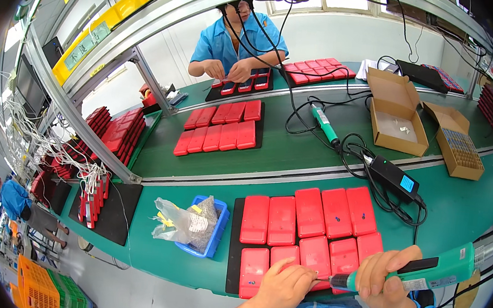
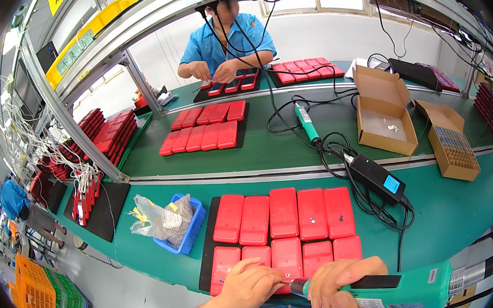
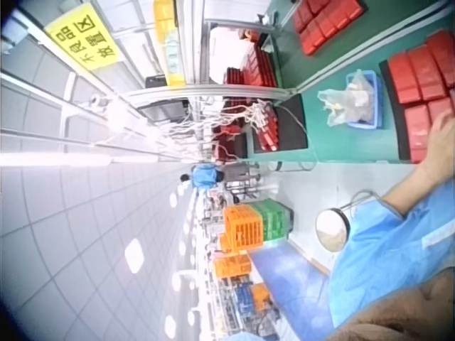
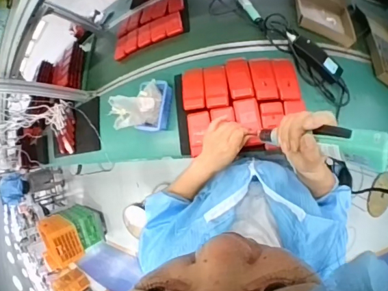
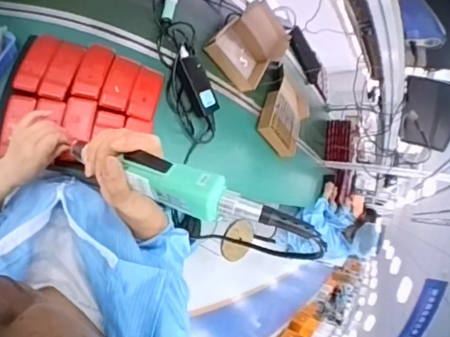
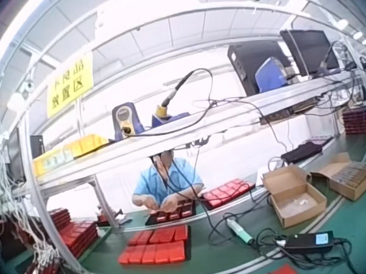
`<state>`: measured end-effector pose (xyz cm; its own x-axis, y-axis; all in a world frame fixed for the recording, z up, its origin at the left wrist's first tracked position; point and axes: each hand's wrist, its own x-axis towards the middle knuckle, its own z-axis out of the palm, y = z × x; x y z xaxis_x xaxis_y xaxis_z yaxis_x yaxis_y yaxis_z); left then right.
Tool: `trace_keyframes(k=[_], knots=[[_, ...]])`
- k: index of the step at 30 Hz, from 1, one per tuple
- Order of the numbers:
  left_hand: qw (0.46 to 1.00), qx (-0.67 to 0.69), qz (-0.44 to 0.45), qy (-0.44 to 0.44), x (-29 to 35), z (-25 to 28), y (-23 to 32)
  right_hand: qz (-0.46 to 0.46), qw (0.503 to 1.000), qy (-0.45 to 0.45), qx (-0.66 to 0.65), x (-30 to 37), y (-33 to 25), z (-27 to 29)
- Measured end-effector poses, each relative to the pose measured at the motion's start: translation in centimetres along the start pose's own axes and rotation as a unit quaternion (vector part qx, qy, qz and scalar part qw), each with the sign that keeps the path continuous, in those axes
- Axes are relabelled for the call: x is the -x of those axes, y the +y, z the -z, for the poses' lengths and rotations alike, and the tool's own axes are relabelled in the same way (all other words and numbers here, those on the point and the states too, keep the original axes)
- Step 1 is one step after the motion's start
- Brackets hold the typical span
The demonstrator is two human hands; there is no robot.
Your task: The person fastens screws into red plastic electronic component housings on an assembly line using an electric screwdriver.
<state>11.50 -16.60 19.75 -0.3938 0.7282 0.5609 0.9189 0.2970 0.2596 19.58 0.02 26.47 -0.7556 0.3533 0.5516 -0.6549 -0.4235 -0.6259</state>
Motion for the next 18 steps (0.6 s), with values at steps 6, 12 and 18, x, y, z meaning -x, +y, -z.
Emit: trace_keyframes(k=[6, 12, 18], knots=[[0.999, -0.008, -0.037, -0.036, -0.4, 0.1, 0.1, 0.000, 0.999, -0.025, 0.024, 0.0, -0.2, 0.2], [0.995, -0.042, -0.062, -0.064, -0.9, 0.3, 0.3, 0.000, 0.995, -0.022, 0.095, -0.8, -0.1, -0.3], [0.975, -0.073, -0.060, -0.201, -1.7, 1.1, 1.2, -0.045, 0.993, -0.045, 0.101, -0.8, 0.6, 0.2]])
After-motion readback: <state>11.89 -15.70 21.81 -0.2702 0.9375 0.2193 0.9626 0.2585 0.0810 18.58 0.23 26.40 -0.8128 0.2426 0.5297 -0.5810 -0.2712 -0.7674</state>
